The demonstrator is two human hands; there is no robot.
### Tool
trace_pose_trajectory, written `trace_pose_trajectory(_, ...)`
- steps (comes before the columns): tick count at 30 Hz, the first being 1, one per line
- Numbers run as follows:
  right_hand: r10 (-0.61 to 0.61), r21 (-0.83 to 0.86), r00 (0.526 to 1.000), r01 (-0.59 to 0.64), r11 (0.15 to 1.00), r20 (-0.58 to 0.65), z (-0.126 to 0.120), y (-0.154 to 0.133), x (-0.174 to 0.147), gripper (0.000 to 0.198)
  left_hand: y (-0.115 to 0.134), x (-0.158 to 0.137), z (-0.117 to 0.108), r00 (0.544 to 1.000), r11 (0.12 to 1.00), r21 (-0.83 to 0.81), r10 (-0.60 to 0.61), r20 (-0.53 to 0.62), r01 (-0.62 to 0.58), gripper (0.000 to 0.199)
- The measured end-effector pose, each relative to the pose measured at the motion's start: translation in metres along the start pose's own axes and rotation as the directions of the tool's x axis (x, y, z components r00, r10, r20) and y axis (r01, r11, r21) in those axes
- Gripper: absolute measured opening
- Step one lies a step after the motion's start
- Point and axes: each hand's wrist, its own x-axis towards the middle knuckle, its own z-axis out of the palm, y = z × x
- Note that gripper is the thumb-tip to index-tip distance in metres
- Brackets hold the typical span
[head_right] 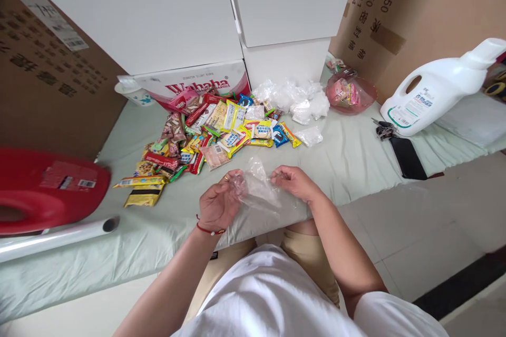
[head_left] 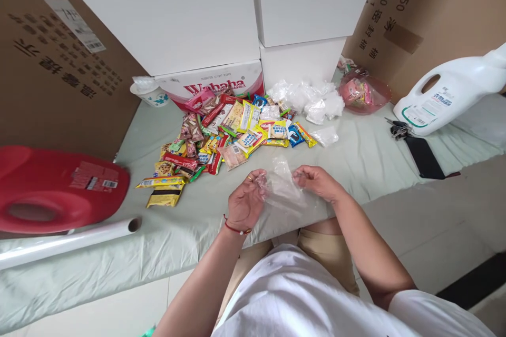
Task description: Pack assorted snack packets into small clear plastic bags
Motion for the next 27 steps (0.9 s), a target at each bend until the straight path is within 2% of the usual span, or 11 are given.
trace_pose_trajectory(3,0.016,0.086,0.985,-0.001,0.996,-0.172,-0.003,0.002,-0.007,0.044,-0.003,0.0,-0.007,0.991,0.973,0.231,0.039,-0.129,-0.008,0.042)
trace_pose_trajectory(5,0.034,0.125,0.947,0.006,0.992,-0.319,-0.006,0.004,-0.016,0.045,-0.006,0.004,-0.011,0.968,0.953,0.302,0.083,-0.239,-0.007,0.039)
trace_pose_trajectory(9,0.067,0.152,0.834,0.021,0.988,-0.548,-0.008,0.011,-0.04,0.043,-0.01,0.01,-0.014,0.945,0.969,0.244,0.114,-0.305,-0.038,0.046)
trace_pose_trajectory(11,0.081,0.149,0.796,0.012,0.989,-0.601,-0.007,0.015,-0.056,0.042,-0.011,0.012,-0.013,0.943,0.975,0.21,0.131,-0.304,-0.068,0.05)
trace_pose_trajectory(13,0.094,0.124,0.781,-0.022,0.992,-0.618,-0.008,0.019,-0.074,0.043,-0.012,0.012,-0.013,0.943,0.979,0.179,0.145,-0.301,-0.093,0.051)
trace_pose_trajectory(15,0.104,0.046,0.818,-0.095,0.994,-0.565,-0.013,0.021,-0.091,0.044,-0.013,0.01,-0.013,0.945,0.981,0.158,0.151,-0.291,-0.108,0.052)
trace_pose_trajectory(17,0.139,-0.102,0.904,-0.196,0.975,-0.404,-0.023,0.021,-0.105,0.045,-0.012,0.008,-0.015,0.958,0.987,0.125,0.133,-0.254,-0.104,0.051)
trace_pose_trajectory(19,0.175,-0.267,0.956,-0.236,0.934,-0.234,-0.037,0.015,-0.113,0.047,-0.011,0.004,-0.017,0.979,0.994,0.081,0.087,-0.185,-0.073,0.049)
trace_pose_trajectory(21,0.141,-0.352,0.977,-0.19,0.916,-0.16,-0.048,0.006,-0.11,0.056,-0.01,0.0,-0.018,0.992,0.998,0.052,0.042,-0.118,-0.036,0.046)
trace_pose_trajectory(23,0.035,-0.349,0.99,-0.081,0.934,-0.137,-0.054,-0.004,-0.093,0.068,-0.009,-0.004,-0.018,0.996,0.999,0.049,0.022,-0.082,-0.018,0.044)
trace_pose_trajectory(27,-0.123,-0.249,0.991,0.133,0.959,0.055,-0.038,-0.009,-0.032,0.094,-0.008,-0.011,-0.014,0.999,0.996,0.087,0.023,-0.044,-0.019,0.04)
